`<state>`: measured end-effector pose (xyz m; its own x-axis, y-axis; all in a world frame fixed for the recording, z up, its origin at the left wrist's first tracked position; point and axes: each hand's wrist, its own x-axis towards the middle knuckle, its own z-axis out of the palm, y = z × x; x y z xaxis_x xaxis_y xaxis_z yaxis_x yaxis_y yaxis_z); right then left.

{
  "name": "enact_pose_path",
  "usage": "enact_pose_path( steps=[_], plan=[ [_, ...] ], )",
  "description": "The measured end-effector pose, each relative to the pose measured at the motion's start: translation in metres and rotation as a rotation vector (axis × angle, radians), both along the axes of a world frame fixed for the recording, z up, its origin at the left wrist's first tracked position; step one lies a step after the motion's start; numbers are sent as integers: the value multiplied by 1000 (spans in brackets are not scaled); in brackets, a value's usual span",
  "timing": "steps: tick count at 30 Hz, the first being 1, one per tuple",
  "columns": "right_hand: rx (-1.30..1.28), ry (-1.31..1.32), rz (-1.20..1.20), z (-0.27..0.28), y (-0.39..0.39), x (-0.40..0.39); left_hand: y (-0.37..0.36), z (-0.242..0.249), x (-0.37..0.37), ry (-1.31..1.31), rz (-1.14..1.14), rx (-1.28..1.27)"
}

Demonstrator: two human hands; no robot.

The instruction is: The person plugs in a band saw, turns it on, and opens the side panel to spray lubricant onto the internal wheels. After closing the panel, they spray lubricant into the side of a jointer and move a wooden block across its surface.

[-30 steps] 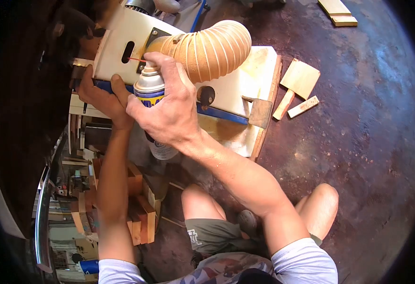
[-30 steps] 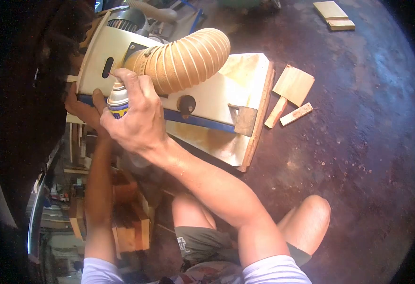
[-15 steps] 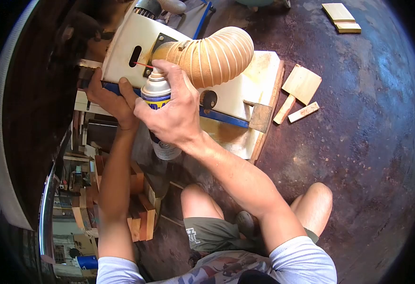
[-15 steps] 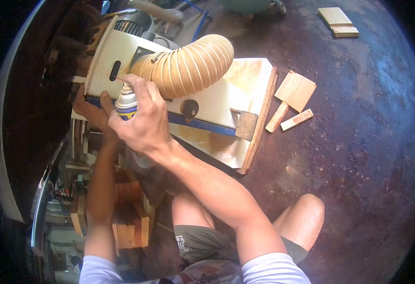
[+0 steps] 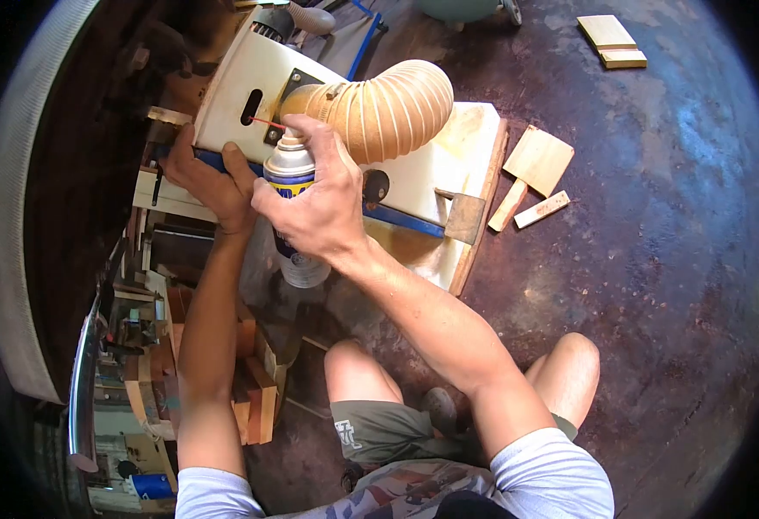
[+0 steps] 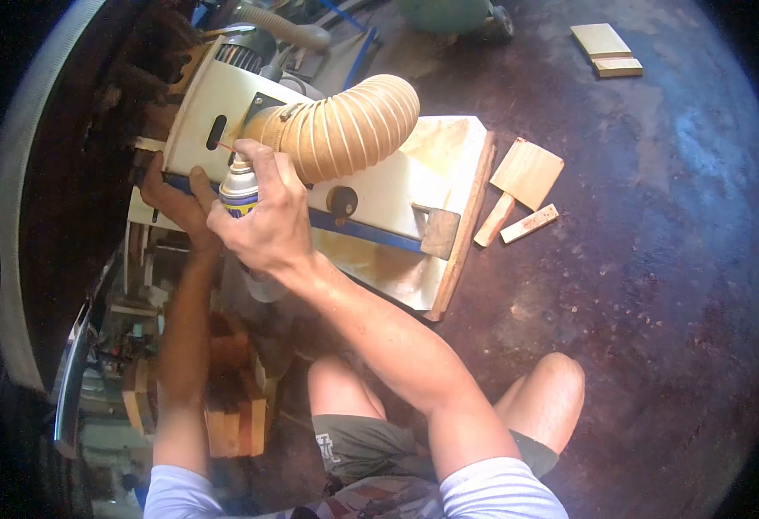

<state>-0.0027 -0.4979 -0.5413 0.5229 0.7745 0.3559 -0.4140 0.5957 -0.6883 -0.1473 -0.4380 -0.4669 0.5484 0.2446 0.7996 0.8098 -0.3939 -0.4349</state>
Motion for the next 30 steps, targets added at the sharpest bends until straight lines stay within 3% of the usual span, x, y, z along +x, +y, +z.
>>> enact_pose_path(
  steps=[12, 14, 19, 24, 30],
  plan=[
    [106, -140, -68, -22, -28, 0, 0, 1, 7, -7, -35, -8],
    [2, -52, 4, -34, -55, 3, -3, 1, 7, -18, -27, -4],
    [-57, -348, -233, -94, -117, 30, 5, -4, 0, -52, -31, 2],
    [-168, -628, -248, -158, -178, 59, -6, -1, 6, -82, -57, -48],
    [-403, -691, -219, -189, -230, 78, -14, 1, 8, -152, -57, -180]
  ],
)
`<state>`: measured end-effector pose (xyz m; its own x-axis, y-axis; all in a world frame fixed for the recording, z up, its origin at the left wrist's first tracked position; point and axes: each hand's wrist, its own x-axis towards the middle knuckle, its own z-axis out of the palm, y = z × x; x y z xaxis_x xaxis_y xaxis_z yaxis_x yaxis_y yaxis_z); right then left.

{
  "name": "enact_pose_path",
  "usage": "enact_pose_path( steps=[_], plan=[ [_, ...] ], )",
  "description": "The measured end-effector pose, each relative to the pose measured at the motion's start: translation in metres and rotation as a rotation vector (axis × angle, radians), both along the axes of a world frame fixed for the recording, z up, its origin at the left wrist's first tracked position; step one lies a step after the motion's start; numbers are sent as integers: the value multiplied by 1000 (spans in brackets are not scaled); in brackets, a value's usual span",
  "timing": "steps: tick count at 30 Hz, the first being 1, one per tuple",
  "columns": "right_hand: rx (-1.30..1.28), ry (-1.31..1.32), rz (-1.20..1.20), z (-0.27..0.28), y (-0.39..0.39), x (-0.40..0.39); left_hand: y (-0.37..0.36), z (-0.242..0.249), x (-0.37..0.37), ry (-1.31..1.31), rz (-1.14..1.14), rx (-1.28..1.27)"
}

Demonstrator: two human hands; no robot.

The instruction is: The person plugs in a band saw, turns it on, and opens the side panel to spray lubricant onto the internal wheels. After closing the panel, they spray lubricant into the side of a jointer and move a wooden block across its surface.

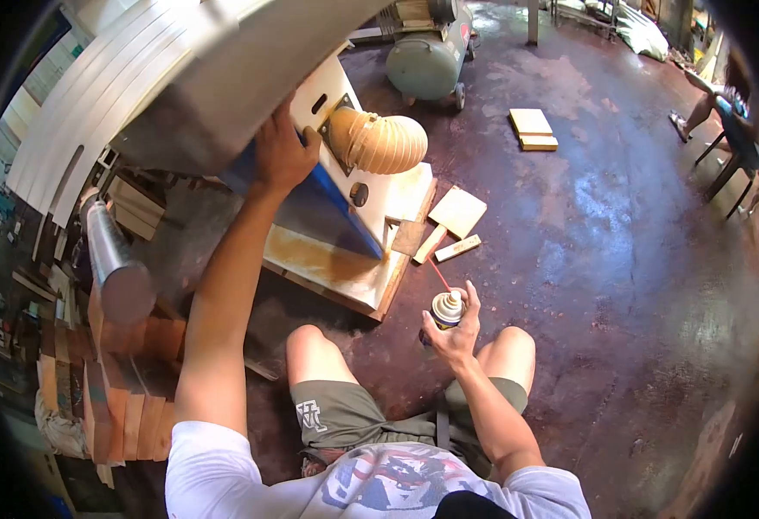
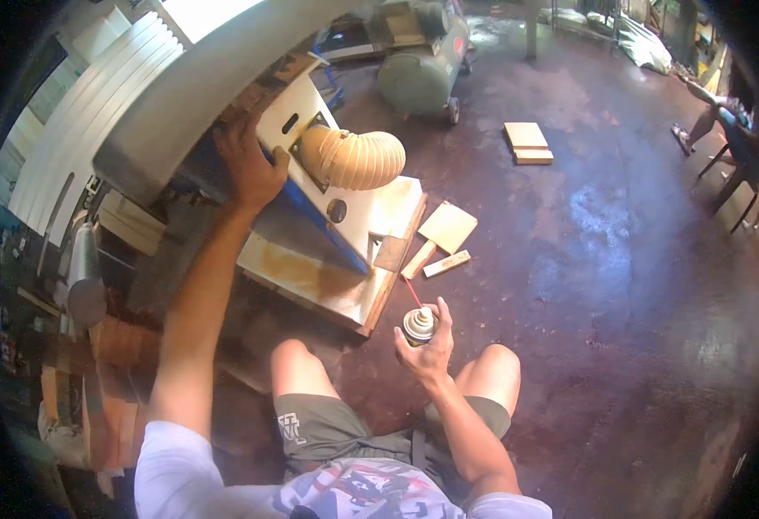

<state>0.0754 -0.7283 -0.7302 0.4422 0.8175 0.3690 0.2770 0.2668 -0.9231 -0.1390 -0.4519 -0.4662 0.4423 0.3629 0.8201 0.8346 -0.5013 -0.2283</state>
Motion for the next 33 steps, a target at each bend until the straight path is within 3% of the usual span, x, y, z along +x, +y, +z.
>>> enact_pose_path(
  steps=[4, 8, 11, 15, 18, 21, 23, 24, 30, 33],
  plan=[
    [-25, -130, -108, 10, -6, 7, 8, -11, -4, -21, 0, -1],
    [-187, -60, -113, -13, 2, 9, 4, -12, -1, -7, 55, 8],
    [-283, -232, -202, -42, 12, 11, -3, -10, -1, 53, 94, -98],
    [-611, -275, -195, -70, 25, 17, -31, -1, -7, 184, 82, -229],
    [-611, -432, -163, -119, 32, 27, -46, 17, -5, 342, 245, -382],
    [-630, -416, -149, -137, 30, 34, -49, 24, -4, 399, 328, -447],
    [-676, -416, -161, -151, 25, 38, -48, 21, 0, 449, 375, -359],
    [-626, -563, -178, -162, 25, 37, -47, 19, -1, 467, 404, -312],
    [-711, -699, -82, -153, 35, 30, -46, 13, -5, 374, 324, -282],
    [-702, -746, -82, -148, 38, 33, -44, 12, -7, 295, 279, -391]
  ],
)
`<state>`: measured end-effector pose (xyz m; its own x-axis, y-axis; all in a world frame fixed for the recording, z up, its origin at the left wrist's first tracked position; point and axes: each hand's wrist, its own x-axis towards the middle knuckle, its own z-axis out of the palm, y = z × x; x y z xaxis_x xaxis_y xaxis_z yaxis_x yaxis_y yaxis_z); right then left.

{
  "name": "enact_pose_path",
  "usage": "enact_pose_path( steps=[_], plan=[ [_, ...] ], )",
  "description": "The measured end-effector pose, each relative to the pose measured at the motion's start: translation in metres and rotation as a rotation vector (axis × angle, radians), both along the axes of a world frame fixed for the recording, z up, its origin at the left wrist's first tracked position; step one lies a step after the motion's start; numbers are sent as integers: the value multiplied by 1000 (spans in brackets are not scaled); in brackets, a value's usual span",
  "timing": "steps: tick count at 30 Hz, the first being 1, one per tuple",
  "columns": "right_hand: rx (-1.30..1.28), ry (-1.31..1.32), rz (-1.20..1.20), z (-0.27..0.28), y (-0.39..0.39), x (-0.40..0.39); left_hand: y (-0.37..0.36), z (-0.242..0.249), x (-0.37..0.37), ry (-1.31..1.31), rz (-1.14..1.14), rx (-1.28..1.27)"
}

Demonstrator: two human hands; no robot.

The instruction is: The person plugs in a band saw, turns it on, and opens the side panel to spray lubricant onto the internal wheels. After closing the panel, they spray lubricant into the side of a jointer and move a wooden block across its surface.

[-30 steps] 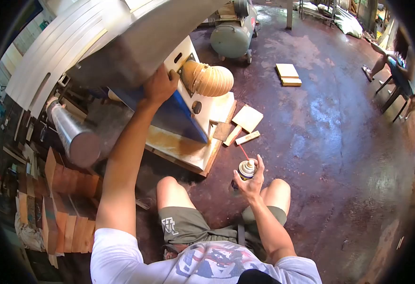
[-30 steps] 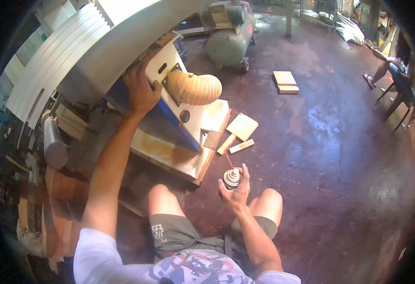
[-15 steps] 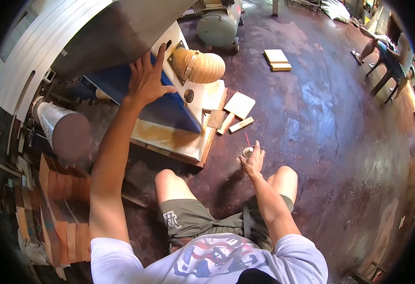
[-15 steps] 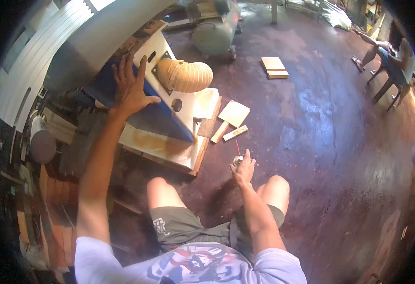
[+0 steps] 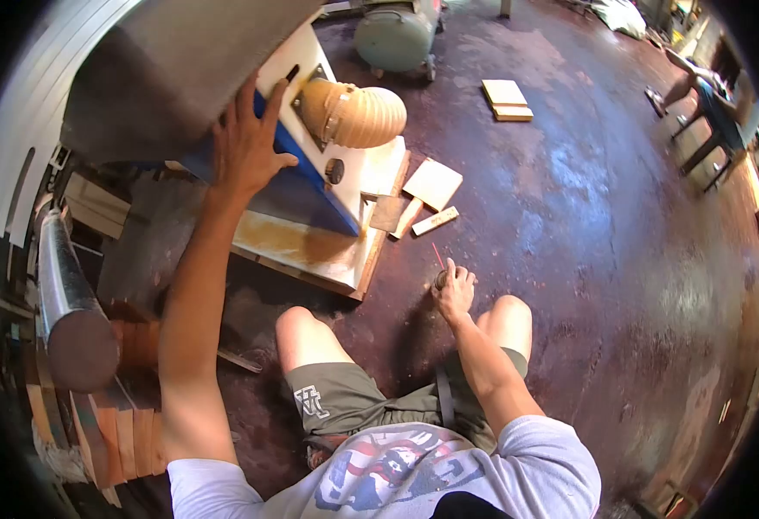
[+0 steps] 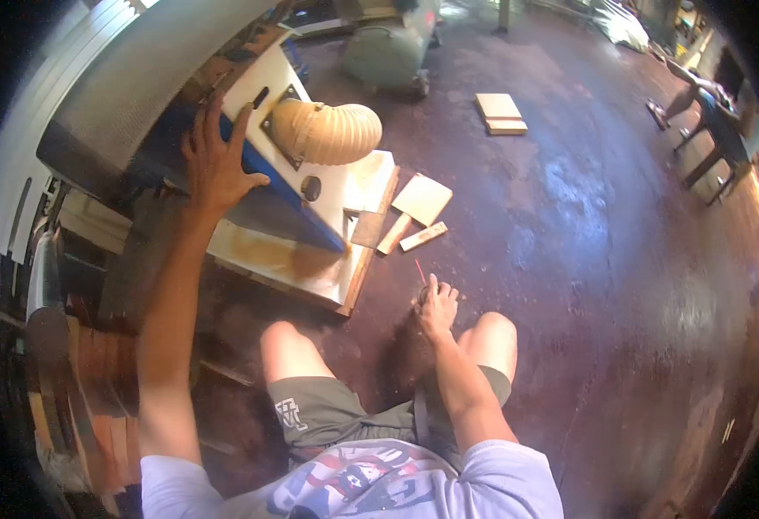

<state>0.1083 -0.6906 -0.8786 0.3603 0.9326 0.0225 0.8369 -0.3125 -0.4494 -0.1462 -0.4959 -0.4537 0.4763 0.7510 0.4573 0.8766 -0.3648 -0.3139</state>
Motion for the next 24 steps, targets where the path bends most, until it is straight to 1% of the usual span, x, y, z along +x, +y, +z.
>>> enact_pose_path(
  steps=[3, 6, 10, 13, 16, 18, 19, 20, 22, 23, 24],
  plan=[
    [-74, 24, 11, 7, 7, 0, 8, -6, -7, -19, -57, 24],
    [-128, 49, 30, 3, 11, -1, 6, -5, -6, -12, -39, 16],
    [-145, 49, 22, 23, 14, -3, 6, -5, -4, -27, -21, 14],
    [-84, -30, 54, 50, 17, -6, 5, -5, -1, -50, 20, -35],
    [299, 108, 186, 102, 42, -19, 6, -4, -3, -27, -45, 25],
    [433, 484, 288, 124, 94, -38, 5, -6, -2, -33, 14, -17],
    [280, 860, 266, 170, 116, -49, 4, -6, 0, -36, 41, -36],
    [333, 891, 254, 160, 152, -63, 2, -6, 1, -38, 46, -44],
    [186, 957, 284, 161, 212, -87, 2, -1, 3, -35, 51, -46],
    [60, 1082, 321, 194, 216, -89, 3, -1, 2, -29, 42, -26],
    [-24, 1146, 305, 213, 220, -93, 4, -4, 1, -23, 31, -8]
  ],
)
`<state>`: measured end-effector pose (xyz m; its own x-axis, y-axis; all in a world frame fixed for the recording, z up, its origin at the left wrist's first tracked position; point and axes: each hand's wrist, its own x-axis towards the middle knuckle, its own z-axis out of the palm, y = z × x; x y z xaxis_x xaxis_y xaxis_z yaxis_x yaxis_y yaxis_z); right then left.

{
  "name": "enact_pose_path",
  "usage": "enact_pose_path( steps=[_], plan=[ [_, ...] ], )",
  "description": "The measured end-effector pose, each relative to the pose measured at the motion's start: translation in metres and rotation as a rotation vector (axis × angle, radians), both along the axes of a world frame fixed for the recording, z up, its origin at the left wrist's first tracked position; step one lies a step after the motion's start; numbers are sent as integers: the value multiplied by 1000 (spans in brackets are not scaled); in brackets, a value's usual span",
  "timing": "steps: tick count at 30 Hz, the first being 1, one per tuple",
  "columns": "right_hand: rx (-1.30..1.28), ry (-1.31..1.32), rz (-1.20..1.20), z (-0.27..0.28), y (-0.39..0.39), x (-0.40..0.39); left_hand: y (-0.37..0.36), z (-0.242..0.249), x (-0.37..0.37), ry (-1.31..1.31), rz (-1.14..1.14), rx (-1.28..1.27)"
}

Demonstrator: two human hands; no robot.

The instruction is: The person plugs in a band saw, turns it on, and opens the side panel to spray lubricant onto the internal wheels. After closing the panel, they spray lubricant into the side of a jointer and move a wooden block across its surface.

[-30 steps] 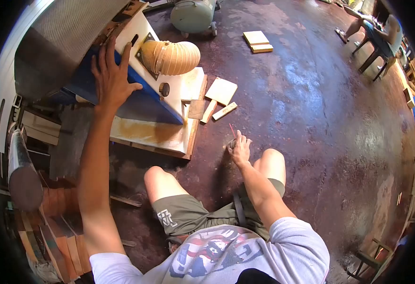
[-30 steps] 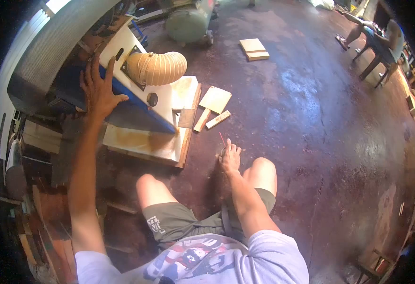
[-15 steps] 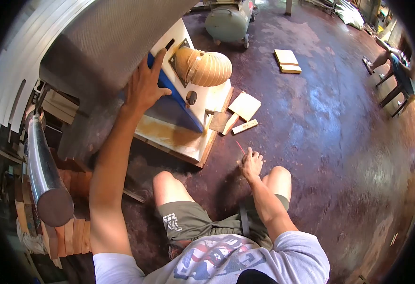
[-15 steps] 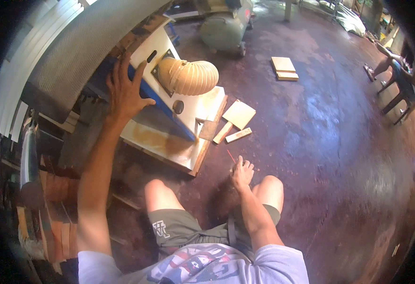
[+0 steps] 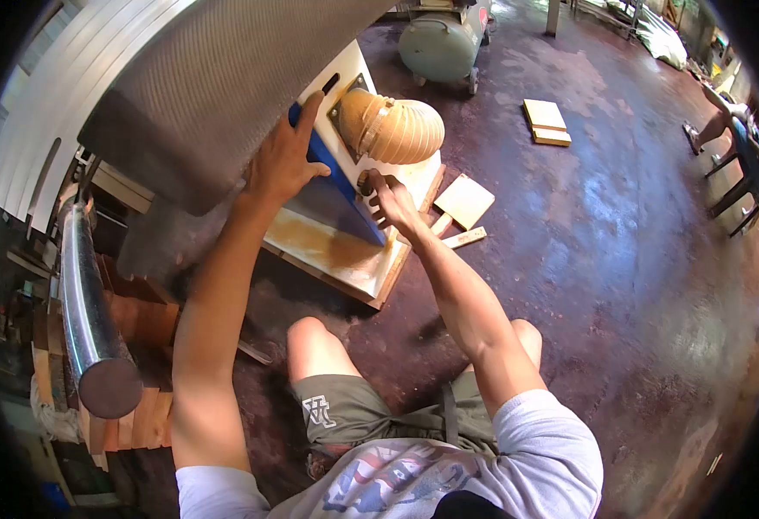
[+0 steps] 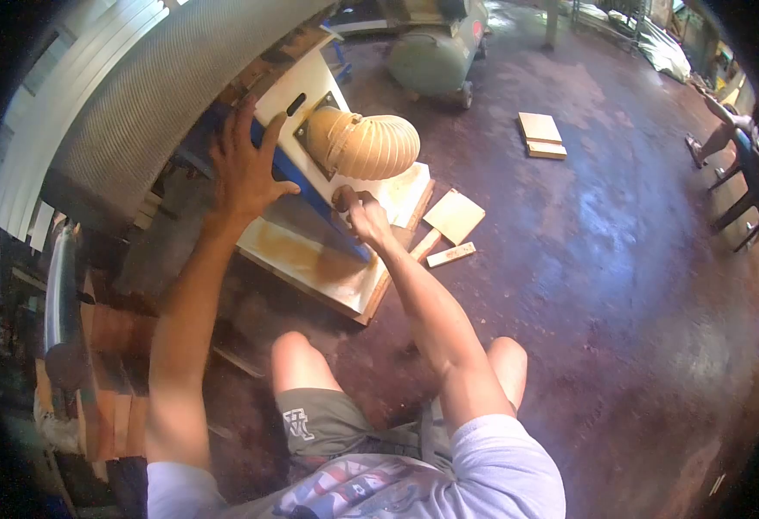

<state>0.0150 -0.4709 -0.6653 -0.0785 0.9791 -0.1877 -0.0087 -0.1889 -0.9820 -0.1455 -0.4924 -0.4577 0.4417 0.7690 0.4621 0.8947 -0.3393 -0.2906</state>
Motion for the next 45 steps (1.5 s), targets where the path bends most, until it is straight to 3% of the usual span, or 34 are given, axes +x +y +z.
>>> enact_pose_path(
  steps=[1, 4, 6, 9, 11, 12, 15, 18, 21, 22, 25, 27, 32, 35, 38, 41, 42, 45],
  plan=[
    [-84, 47, 33, 10, 5, -3, 0, -1, 0, 4, -10, 18],
    [20, 58, 48, 5, 17, -6, 2, -2, -2, 9, -41, 65],
    [382, -164, 77, -21, 25, -8, 3, -5, -3, 21, -7, 39],
    [707, -407, 17, -38, 30, -11, 4, -4, -1, 23, -6, 34],
    [714, -299, 36, 3, -1, 0, 2, -2, 0, 14, -14, 26],
    [812, -295, -3, -11, 5, -3, 2, -2, 0, 6, -14, 18],
    [803, -381, 4, -5, 1, -1, 3, -2, -1, -7, -20, 16],
    [406, -101, 179, -6, 16, 11, 1, -4, 1, -1, -5, -7],
    [-195, 247, 251, 22, 13, 15, 1, -1, 2, 3, 8, -23],
    [-208, 238, 270, 26, 11, 7, 1, -1, 2, 1, 10, -31],
    [-6, 172, 62, -3, 11, -17, 0, -2, 2, 17, 0, 3],
    [451, -128, 70, -66, 35, -33, 1, -1, 3, 0, 5, -15],
    [823, -408, 12, -52, 21, -31, -2, 2, 7, 4, 30, -20],
    [566, -147, -6, -26, 2, -24, 0, 0, 7, 7, 28, -18],
    [888, -442, 43, -49, 4, -11, -2, 2, 6, -8, 48, -42],
    [901, -625, 71, -45, 5, 5, -1, -2, 5, -13, 50, -45],
    [708, -615, 143, -41, 6, 2, 3, -2, 3, -1, 35, -9],
    [680, -598, 91, -47, -17, 10, 1, -4, 5, 9, 37, -20]
  ],
)
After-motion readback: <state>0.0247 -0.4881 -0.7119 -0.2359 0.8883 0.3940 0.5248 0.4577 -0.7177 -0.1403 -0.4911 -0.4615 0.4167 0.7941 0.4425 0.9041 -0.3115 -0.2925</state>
